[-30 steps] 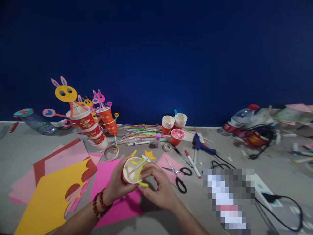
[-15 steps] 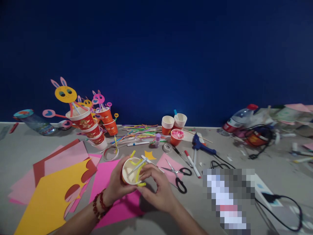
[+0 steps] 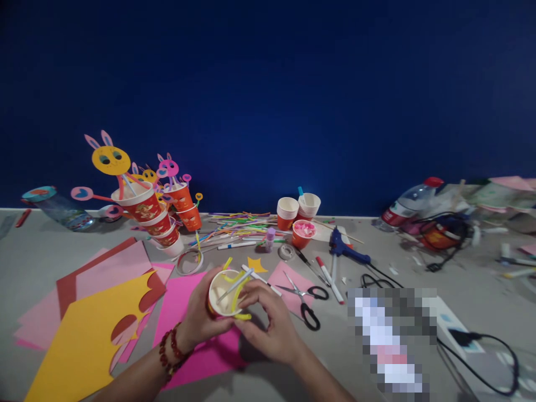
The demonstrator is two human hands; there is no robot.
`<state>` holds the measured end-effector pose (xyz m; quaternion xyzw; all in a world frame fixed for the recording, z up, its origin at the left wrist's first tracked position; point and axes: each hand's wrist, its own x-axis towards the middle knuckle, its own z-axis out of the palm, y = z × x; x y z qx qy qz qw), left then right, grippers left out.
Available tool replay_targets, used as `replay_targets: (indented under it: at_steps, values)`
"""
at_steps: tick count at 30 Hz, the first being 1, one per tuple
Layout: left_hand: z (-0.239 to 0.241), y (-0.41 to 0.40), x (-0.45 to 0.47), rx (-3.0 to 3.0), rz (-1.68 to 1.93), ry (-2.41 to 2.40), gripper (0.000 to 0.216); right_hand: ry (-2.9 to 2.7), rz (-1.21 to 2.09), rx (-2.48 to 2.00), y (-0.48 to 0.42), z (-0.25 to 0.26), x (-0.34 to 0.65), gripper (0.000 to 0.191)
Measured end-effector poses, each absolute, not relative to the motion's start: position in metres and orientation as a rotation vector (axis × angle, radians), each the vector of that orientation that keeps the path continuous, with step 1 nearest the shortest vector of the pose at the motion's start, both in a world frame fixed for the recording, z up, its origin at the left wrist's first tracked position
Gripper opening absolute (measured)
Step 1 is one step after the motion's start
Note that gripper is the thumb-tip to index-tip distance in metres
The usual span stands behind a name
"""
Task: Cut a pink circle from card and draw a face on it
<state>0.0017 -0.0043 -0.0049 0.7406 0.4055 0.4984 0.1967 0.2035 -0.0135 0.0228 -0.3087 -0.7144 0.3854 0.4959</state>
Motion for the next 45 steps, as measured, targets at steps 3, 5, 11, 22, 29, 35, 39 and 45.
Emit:
replay_targets:
  at_steps: [3, 5, 11, 22, 29, 35, 39, 45]
  values:
    - [-0.005, -0.005, 0.001, 2.088, 1.406, 1.132, 0.084, -1.743, 0.917, -0.745, -0.014, 0.023, 0.204, 0.012]
    - [-0.006, -0.004, 0.001, 2.097, 1.407, 1.136, 0.084, -1.753, 0.908, -0.744, -0.014, 0.023, 0.204, 0.014]
    - [-0.01, -0.005, 0.0, 2.104, 1.383, 1.147, 0.088, -1.746, 0.891, -0.734, -0.014, 0.022, 0.204, 0.015]
    - [-0.003, -0.005, 0.0, 2.169, 1.416, 1.162, 0.083, -1.77, 0.853, -0.73, -0.016, 0.021, 0.205, 0.01]
    - [-0.011, -0.005, -0.001, 2.108, 1.451, 1.112, 0.085, -1.785, 0.859, -0.717, -0.017, 0.023, 0.205, 0.013]
    - [-0.014, -0.006, -0.001, 1.923, 1.388, 1.042, 0.084, -1.774, 0.893, -0.652, -0.016, 0.02, 0.207, 0.029]
    - [-0.011, -0.007, 0.002, 1.725, 1.385, 0.976, 0.083, -1.662, 1.021, -0.587, -0.013, 0.01, 0.21, 0.045]
    - [-0.007, 0.002, 0.005, 1.002, 1.251, 0.739, 0.061, -1.412, 1.081, -0.62, 0.0, -0.008, 0.21, 0.039]
